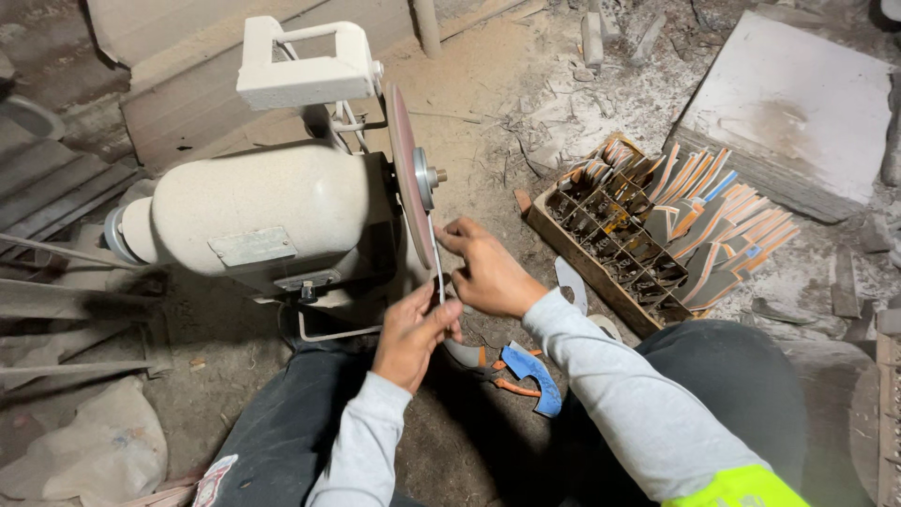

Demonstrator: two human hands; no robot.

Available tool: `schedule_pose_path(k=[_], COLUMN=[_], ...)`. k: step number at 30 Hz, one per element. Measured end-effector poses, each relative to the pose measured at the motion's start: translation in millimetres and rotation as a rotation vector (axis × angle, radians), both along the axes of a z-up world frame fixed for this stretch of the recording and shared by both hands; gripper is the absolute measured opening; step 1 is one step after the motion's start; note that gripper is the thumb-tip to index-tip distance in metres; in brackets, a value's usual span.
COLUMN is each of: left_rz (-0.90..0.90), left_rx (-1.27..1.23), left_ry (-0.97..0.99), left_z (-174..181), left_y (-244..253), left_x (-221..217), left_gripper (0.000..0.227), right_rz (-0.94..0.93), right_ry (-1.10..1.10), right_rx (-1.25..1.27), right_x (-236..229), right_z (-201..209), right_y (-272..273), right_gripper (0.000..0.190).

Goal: The person sits on the floor and uses a bench grinder to smooth the edges of several small plastic pieces. They handle each piece individually, pressing it against the spinning wheel, then set it aside on the floor or into a nearby crate.

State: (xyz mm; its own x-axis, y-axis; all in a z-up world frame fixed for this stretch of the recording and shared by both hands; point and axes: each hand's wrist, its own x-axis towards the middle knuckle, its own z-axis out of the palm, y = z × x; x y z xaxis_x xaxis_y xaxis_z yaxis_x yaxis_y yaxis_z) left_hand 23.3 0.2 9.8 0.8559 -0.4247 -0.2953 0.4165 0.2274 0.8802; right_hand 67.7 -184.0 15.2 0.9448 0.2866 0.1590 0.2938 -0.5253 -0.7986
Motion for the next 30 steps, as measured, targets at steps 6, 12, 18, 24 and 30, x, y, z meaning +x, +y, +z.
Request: schedule_pose_path(k=[6,12,18,24,30], left_rz=[0.005,-0.055,0.121,0.097,0.058], left_rx=[0.745,0.931,0.888,0.671,0.676], left_ry=[-0.396,-0.718,-0.689,-0.275,-0.354], left_z=[6.0,12.4,-10.9,-44.2,-50.2], left_y=[11.8,18.1,0.4,-19.2,-35.9], left_x=[-51.0,-56.0,-61.1,-64.6,-54.3], left_gripper=[0.093,0.089,0.093,0.069,0.036], right_rz=[0.137,0.175,0.146,-0.226,-0.373], right_ry=[0.604,0.417,0.361,0.347,0.283], right_rx=[0.421,0.131,-0.109,0.159,0.137], right_x=[-28.7,-45.2,-50.3,-55.2,-54.8], right_z=[23.2,40.6,29.3,0.1,-11.4], right_y=[-57.3,-65.5,-62.0,-52.3,-17.9], right_gripper=[0.047,0.037,0.023,0.027,0.041])
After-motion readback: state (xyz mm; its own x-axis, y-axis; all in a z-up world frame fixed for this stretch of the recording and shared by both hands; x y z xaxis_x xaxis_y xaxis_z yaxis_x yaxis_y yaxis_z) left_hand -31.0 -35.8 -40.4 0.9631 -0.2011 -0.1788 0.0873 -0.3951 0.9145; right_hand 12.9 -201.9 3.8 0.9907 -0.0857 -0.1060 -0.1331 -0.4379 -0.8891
